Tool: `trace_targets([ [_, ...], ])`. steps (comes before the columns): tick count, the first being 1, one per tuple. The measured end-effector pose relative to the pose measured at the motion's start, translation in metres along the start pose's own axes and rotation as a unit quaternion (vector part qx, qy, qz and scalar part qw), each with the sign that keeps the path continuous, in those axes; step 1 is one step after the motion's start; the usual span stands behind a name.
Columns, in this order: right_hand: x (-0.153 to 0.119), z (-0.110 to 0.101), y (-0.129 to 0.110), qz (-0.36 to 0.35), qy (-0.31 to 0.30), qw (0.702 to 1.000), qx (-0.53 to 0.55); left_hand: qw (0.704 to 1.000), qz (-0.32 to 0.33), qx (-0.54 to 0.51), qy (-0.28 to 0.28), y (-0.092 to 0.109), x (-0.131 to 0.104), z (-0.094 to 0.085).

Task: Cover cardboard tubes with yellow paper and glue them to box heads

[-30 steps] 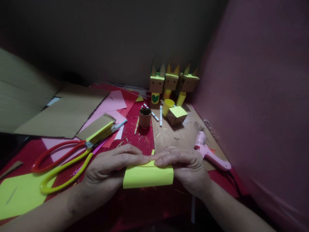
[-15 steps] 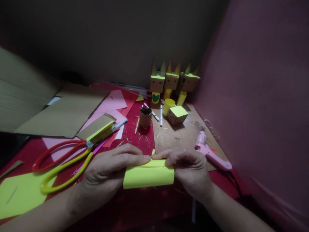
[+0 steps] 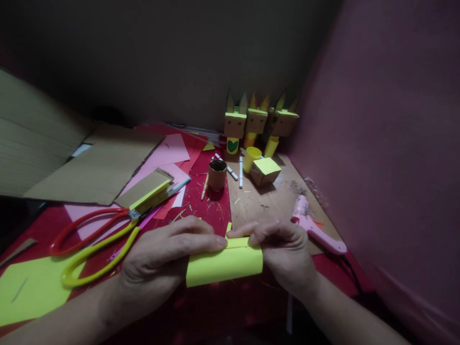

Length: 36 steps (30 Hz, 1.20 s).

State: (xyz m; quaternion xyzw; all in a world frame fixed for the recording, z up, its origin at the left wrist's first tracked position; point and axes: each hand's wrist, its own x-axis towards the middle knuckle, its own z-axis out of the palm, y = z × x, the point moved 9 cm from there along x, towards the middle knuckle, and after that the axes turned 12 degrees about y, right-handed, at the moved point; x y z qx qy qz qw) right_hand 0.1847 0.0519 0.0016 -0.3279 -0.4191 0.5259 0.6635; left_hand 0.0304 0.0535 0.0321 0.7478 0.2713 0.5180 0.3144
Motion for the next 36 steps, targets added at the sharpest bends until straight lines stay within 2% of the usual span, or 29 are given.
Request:
trace_targets([
  [3,0.0,0.0,0.002,0.003,0.001,1.0,0.003,0.999,0.026,-0.019,-0.021,0.003,0.001,0.002],
  [7,-0.001,-0.002,0.003,0.001,-0.008,1.0,-0.02,0.999,0.024,-0.029,-0.033,0.001,0.002,0.002],
  [9,-0.001,0.001,0.002,-0.008,-0.04,0.997,-0.065,0.998,0.032,-0.033,-0.048,0.003,0.002,0.004],
  [12,-0.002,0.012,-0.007,-0.059,-0.114,0.981,-0.143,0.998,0.028,-0.032,-0.052,0.002,0.002,0.005],
  [14,-0.002,0.015,-0.012,-0.084,-0.132,0.975,-0.158,0.998,0.02,-0.028,-0.052,0.001,0.002,0.005],
  [23,-0.003,0.013,-0.008,-0.068,-0.132,0.978,-0.144,0.997,0.043,-0.024,-0.058,0.004,0.002,0.006],
  [27,-0.002,0.002,0.001,-0.024,-0.075,0.992,-0.098,0.998,0.041,-0.027,-0.048,0.003,0.003,0.004],
  [32,-0.002,0.0,-0.007,-0.061,-0.049,0.994,-0.082,0.998,0.039,-0.02,-0.05,-0.001,0.001,0.003],
  [36,-0.001,-0.001,-0.006,-0.044,-0.036,0.996,-0.062,0.998,0.037,-0.004,-0.041,-0.001,0.001,0.0],
])
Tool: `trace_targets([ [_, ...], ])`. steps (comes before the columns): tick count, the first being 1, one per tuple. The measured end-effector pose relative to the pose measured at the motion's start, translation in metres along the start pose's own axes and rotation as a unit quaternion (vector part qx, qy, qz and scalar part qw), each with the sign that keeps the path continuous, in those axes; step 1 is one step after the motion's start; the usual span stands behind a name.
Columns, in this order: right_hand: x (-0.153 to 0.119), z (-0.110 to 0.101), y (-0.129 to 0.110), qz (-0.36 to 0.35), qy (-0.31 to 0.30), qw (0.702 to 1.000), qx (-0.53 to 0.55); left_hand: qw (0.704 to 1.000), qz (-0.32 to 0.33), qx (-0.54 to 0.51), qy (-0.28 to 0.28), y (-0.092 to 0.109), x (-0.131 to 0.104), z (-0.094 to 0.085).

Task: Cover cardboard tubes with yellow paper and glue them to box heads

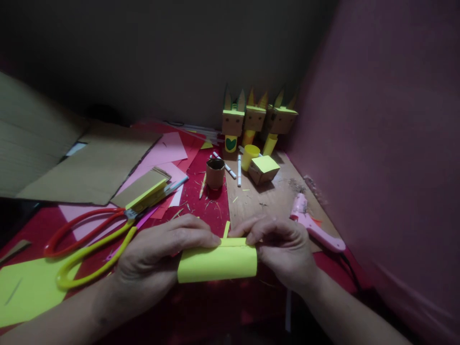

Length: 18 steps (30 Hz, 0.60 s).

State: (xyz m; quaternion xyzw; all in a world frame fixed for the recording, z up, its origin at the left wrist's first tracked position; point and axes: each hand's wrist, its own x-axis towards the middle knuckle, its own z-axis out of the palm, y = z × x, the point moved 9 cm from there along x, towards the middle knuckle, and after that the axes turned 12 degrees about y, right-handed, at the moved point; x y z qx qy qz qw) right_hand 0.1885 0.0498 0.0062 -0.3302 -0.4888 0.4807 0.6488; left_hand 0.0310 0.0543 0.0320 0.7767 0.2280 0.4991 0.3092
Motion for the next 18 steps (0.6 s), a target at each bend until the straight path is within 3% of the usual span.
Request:
trace_targets([
  [9,-0.004,-0.002,-0.002,-0.019,0.032,0.999,0.004,1.0,0.005,0.013,0.009,0.001,0.001,-0.002],
  [14,-0.002,-0.005,0.013,0.077,0.068,0.994,0.03,0.999,0.005,0.014,0.03,0.002,0.002,-0.006],
  [18,0.002,-0.01,0.019,0.114,0.078,0.99,0.04,0.999,0.013,0.036,0.038,0.003,0.002,-0.009],
])
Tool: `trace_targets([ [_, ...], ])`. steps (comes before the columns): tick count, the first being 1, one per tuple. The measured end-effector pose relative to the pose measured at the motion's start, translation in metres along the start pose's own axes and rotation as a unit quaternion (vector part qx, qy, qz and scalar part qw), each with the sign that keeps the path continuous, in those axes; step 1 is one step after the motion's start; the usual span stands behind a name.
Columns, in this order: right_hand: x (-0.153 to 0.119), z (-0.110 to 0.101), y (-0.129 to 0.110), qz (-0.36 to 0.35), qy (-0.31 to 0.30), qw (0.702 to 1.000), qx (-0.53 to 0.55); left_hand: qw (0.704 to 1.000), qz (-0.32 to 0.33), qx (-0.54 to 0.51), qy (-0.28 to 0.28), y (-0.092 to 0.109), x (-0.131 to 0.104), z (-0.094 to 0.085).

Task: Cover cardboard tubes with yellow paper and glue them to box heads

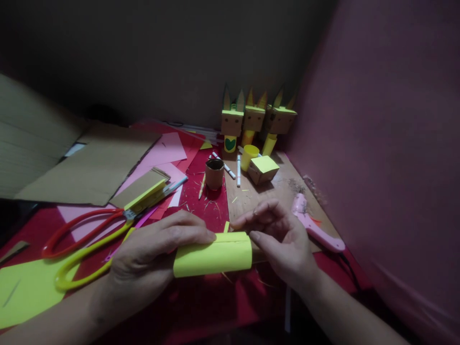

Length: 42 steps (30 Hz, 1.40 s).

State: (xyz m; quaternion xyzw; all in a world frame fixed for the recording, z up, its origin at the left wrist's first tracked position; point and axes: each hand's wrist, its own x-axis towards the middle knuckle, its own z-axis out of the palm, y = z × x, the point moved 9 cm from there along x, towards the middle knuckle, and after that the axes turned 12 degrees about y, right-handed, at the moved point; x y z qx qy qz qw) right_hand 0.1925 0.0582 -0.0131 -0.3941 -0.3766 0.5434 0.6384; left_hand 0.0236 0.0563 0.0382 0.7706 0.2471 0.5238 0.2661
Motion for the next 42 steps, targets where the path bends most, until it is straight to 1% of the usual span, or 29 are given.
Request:
trace_targets([
  [2,0.002,0.0,0.009,0.058,-0.008,0.998,0.022,1.0,0.006,0.015,-0.008,-0.002,-0.002,0.001],
  [5,0.0,0.004,0.028,0.175,-0.022,0.984,0.024,0.998,0.025,0.04,-0.038,-0.005,-0.008,0.007],
  [7,-0.004,0.011,0.037,0.221,-0.046,0.974,0.011,0.995,0.052,0.076,-0.048,-0.004,-0.011,0.01],
  [9,-0.008,0.02,0.042,0.248,-0.08,0.965,0.018,0.988,0.08,0.12,-0.044,-0.003,-0.014,0.011],
  [12,-0.012,0.028,0.046,0.269,-0.111,0.956,0.029,0.982,0.104,0.157,-0.033,0.001,-0.013,0.01],
  [17,-0.012,0.028,0.048,0.297,-0.114,0.947,0.035,0.983,0.113,0.141,-0.045,0.004,-0.011,0.012],
  [19,-0.011,0.028,0.049,0.302,-0.111,0.946,0.035,0.988,0.096,0.116,-0.045,0.003,-0.01,0.012],
  [23,-0.01,0.027,0.047,0.289,-0.105,0.952,0.012,0.995,0.052,0.08,-0.043,0.0,-0.007,0.011],
  [25,-0.01,0.026,0.045,0.287,-0.107,0.952,0.006,0.996,0.045,0.065,-0.04,0.001,-0.005,0.01],
  [29,-0.008,0.025,0.04,0.31,-0.112,0.944,0.006,0.997,0.04,0.051,-0.033,0.003,-0.003,0.011],
  [33,-0.008,0.024,0.039,0.336,-0.109,0.936,-0.009,0.997,0.031,0.055,-0.047,-0.001,-0.005,0.014],
  [35,-0.005,0.022,0.037,0.322,-0.09,0.942,-0.018,0.997,0.032,0.048,-0.051,-0.002,-0.007,0.014],
  [36,0.0,0.019,0.033,0.294,-0.069,0.953,-0.019,0.997,0.032,0.045,-0.049,-0.002,-0.007,0.013],
  [37,0.007,0.015,0.026,0.25,-0.04,0.967,-0.019,0.998,0.031,0.042,-0.043,-0.003,-0.007,0.012],
  [39,0.021,0.002,0.004,0.132,0.024,0.991,-0.022,0.998,0.025,0.039,-0.032,-0.004,-0.005,0.008],
  [40,0.026,-0.004,-0.007,0.079,0.049,0.995,-0.023,0.999,0.022,0.04,-0.025,-0.004,-0.003,0.005],
  [42,0.032,-0.009,-0.023,0.016,0.061,0.998,-0.021,0.999,0.022,0.048,-0.01,-0.003,0.001,0.001],
])
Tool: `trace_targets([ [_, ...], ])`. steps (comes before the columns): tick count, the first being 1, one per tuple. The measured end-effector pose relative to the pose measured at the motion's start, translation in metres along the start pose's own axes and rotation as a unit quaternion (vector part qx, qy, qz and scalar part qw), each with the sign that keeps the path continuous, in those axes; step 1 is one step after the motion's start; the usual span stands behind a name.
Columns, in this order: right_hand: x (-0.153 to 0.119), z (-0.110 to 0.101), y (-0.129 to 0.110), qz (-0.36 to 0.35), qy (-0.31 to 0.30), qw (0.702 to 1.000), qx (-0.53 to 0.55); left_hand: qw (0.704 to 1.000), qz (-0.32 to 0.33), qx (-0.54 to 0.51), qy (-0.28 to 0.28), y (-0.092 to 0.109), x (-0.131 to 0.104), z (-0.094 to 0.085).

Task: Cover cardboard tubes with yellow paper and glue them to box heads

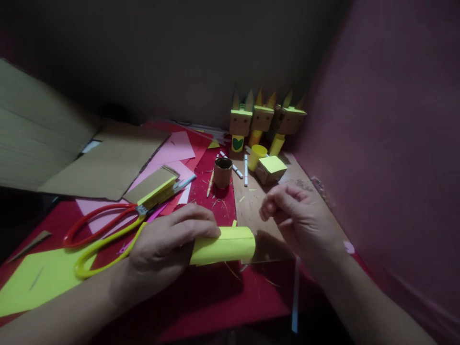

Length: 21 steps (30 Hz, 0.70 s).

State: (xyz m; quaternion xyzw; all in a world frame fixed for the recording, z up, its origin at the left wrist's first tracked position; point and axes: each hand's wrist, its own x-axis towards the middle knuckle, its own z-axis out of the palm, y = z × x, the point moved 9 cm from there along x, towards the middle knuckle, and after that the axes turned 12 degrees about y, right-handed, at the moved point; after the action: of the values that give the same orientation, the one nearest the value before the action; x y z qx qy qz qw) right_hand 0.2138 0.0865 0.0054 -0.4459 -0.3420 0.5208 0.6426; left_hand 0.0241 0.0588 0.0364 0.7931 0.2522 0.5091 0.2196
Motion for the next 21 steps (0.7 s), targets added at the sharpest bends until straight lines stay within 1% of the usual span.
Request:
trace_targets([
  [1,0.001,0.0,-0.005,-0.011,-0.006,1.0,0.004,1.0,0.006,0.005,0.005,0.001,0.002,-0.002],
  [4,0.003,0.003,-0.012,-0.001,-0.033,0.999,0.012,1.0,0.02,0.018,0.011,0.003,0.004,-0.004],
  [9,0.005,0.014,-0.02,-0.003,-0.063,0.998,0.031,0.999,0.021,0.03,0.017,-0.003,0.005,-0.007],
  [11,0.009,0.016,-0.017,-0.005,-0.063,0.997,0.039,0.999,0.034,0.034,0.022,-0.002,0.007,-0.008],
  [13,0.014,0.014,-0.007,0.006,-0.053,0.998,0.034,0.998,0.041,0.036,0.028,-0.002,0.009,-0.01],
  [15,0.018,0.01,0.003,0.014,-0.036,0.999,0.029,0.998,0.039,0.041,0.03,-0.003,0.01,-0.01],
  [18,0.021,0.005,0.008,0.001,-0.012,0.999,0.043,0.998,0.04,0.048,0.032,-0.003,0.01,-0.009],
  [21,0.017,0.008,0.014,0.023,-0.026,0.999,0.031,0.998,0.039,0.046,0.03,-0.005,0.008,-0.009],
])
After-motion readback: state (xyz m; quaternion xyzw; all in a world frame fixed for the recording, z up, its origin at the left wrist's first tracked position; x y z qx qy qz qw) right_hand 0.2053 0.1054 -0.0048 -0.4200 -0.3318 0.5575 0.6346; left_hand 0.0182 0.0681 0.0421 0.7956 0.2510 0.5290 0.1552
